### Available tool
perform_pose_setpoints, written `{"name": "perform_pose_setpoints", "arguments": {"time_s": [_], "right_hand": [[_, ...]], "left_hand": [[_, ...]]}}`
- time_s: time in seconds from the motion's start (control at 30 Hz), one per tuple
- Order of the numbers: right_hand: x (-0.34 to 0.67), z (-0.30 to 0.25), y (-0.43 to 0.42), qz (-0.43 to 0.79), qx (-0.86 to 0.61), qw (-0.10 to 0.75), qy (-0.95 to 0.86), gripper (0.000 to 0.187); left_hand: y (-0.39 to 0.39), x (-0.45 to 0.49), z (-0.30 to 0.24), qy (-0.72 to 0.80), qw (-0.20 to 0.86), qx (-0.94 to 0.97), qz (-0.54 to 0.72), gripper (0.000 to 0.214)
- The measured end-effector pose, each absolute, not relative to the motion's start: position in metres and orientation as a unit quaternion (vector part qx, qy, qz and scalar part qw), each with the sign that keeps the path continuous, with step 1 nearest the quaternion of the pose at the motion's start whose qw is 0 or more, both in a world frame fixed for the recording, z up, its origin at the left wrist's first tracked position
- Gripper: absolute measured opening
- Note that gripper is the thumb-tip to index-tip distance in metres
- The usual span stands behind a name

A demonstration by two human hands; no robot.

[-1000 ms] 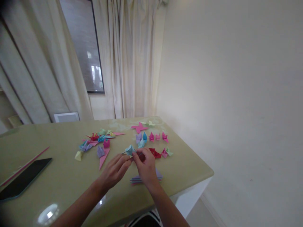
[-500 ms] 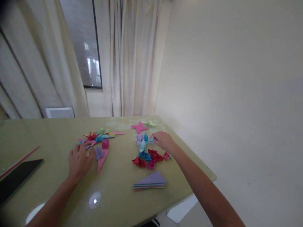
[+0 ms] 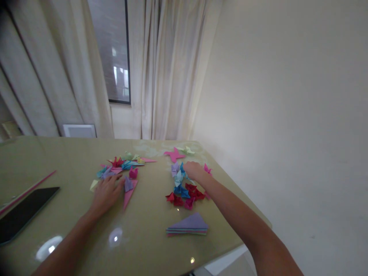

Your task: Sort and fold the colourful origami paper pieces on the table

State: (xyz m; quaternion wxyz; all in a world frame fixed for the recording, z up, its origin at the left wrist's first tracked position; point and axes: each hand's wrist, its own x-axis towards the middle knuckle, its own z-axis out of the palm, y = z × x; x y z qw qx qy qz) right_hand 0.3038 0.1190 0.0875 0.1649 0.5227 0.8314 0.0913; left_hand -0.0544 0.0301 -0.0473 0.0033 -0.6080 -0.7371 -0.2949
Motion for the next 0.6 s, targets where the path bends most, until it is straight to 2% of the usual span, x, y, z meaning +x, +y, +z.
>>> {"name": "perform_pose_setpoints", "arguments": {"time_s": [0.27,0.6], "right_hand": [[0.301,0.076,0.124,0.082,0.512,0.176,0.837,0.030],[0.303,0.075,0.127,0.074,0.504,0.186,0.840,0.026]], "left_hand": [[0.035,-0.053,-0.052,-0.704,-0.142,-0.593,-0.364,0.053],[0.029,-0.048,-0.046,-0.686,-0.164,-0.577,-0.412,0.047]]}}
